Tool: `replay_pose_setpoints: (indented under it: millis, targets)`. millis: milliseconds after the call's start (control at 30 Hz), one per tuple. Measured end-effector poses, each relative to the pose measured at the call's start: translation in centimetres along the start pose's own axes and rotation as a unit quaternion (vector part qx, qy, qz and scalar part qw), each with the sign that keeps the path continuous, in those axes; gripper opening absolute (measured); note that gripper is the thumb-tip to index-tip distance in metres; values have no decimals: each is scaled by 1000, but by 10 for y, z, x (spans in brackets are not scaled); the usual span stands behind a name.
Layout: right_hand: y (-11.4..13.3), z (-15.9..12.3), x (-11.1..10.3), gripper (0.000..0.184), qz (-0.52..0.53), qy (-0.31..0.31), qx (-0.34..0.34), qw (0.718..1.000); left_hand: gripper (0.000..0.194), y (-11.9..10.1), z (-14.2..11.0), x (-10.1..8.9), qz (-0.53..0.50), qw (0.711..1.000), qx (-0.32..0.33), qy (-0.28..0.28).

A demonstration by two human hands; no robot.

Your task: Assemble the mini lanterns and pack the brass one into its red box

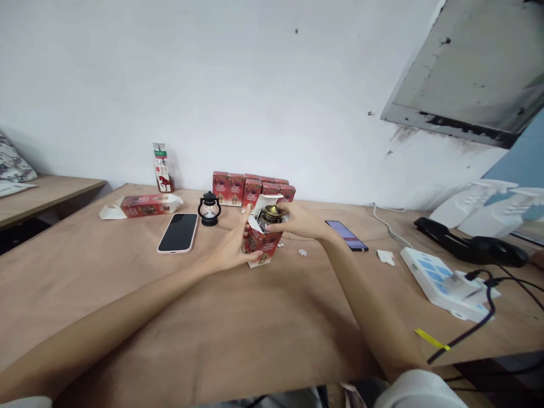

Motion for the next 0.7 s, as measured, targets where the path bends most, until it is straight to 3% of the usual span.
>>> replay_pose_setpoints:
  millis: [200, 433, 533, 600, 700]
  targets:
    - [4, -7, -3, 36, 0, -2, 14, 1000, 112, 2, -1, 4, 20, 1000, 11, 7]
    - [9, -5, 0, 24, -10, -38, 3, 999, 113, 4, -2, 5, 5, 999, 39, -7]
    - [7, -2, 2, 34, 14, -37, -3, 999, 105, 3, -1, 3, 22, 999, 42, 13]
    - [5, -1, 3, 43, 42, -16, -15, 999, 99, 1, 0, 2, 36, 998, 46, 26]
    - [5, -1, 8, 32, 75, 61, -31, 995, 92, -2, 1, 0, 38, 996, 67, 37]
Point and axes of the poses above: each hand's wrist, its own z-axis towards the middle knuckle, its own x-axis out of the palm, y = z × x, the point moved 5 cm from there along z, towards the middle knuckle, and after that the axes turned 13 degrees about x, right-handed, at the moved point
